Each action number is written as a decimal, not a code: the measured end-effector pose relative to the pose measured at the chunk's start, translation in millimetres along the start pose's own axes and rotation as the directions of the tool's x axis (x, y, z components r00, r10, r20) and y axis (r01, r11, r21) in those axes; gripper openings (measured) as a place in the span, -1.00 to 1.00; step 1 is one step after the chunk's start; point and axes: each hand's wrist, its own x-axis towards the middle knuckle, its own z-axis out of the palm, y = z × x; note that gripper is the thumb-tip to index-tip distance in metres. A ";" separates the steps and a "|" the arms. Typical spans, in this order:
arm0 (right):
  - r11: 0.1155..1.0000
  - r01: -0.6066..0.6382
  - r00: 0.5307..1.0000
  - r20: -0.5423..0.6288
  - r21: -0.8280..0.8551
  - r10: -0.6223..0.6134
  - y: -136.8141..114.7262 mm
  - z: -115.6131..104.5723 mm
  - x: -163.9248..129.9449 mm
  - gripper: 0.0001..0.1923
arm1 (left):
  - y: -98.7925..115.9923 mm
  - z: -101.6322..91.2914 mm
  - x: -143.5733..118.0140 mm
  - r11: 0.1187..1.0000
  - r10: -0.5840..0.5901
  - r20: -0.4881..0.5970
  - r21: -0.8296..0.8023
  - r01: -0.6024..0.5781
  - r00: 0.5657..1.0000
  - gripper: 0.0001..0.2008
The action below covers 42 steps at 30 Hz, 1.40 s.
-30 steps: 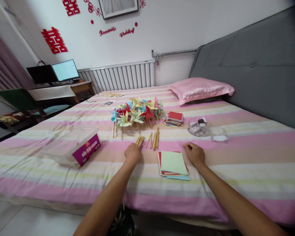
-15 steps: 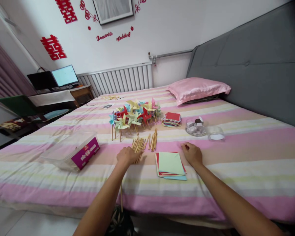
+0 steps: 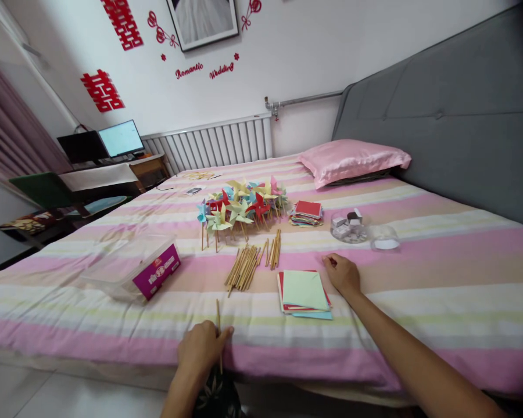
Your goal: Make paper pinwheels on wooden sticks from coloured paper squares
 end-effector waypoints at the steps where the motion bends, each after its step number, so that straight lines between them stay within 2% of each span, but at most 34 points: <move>1: 1.000 0.000 1.000 -0.003 -0.001 0.000 -0.2 -0.1 -0.1 -0.68 | 0.8 2.6 0.4 1.000 0.024 -0.005 -0.002 -0.024 1.000 -0.58; 4: 1.000 0.003 1.000 -0.008 0.000 -0.003 -0.2 -0.1 -0.3 -0.68 | -3.4 8.0 1.8 0.994 0.105 -0.010 -0.026 -0.105 0.994 -0.67; 7: 1.000 0.010 1.000 -0.005 -0.001 -0.010 0.6 0.3 -0.2 -0.69 | -14.3 4.3 5.1 0.986 0.138 -0.033 -0.092 -0.141 0.990 -0.64; 11: 1.000 0.004 1.000 -0.006 -0.009 -0.004 1.3 1.1 -0.4 -0.68 | -18.8 -27.1 19.1 0.989 0.043 -0.177 -0.129 -0.067 0.983 -0.55; 14: 1.000 0.005 1.000 -0.005 -0.012 -0.005 0.9 1.1 -0.6 -0.68 | -3.9 -55.4 42.1 0.998 0.009 -0.265 -0.055 -0.025 0.964 -0.53; 17: 1.000 0.007 1.000 -0.006 -0.011 -0.007 0.4 0.7 -0.7 -0.69 | 21.6 -68.1 71.2 0.999 0.021 -0.279 -0.024 -0.029 0.960 -0.55; 20: 1.000 0.003 1.000 -0.005 -0.010 -0.003 0.2 0.5 -0.4 -0.69 | 45.8 -65.3 94.8 0.999 0.049 -0.272 0.004 -0.050 0.961 -0.59; 24: 1.000 0.002 1.000 -0.002 -0.013 -0.002 0.6 1.1 0.2 -0.68 | 66.0 -56.6 110.3 0.998 0.055 -0.277 0.029 -0.049 0.959 -0.60; 29: 1.000 -0.001 1.000 0.002 -0.017 0.001 1.2 1.6 0.8 -0.68 | 75.4 -55.1 113.7 0.999 0.040 -0.302 0.046 -0.027 0.953 -0.63; 34: 1.000 0.001 1.000 0.005 -0.009 0.000 1.5 1.6 1.4 -0.68 | 76.4 -59.3 110.5 0.998 0.052 -0.333 0.050 -0.037 0.941 -0.55; 38: 1.000 -0.002 1.000 0.001 0.000 0.002 1.6 1.5 1.3 -0.69 | 90.6 -59.4 110.6 0.990 0.144 -0.352 0.041 -0.138 0.925 -0.57; 42: 1.000 0.000 1.000 -0.003 0.011 0.000 1.1 0.6 1.4 -0.68 | 127.6 -51.9 113.4 0.956 0.285 -0.308 0.026 -0.292 0.908 -0.56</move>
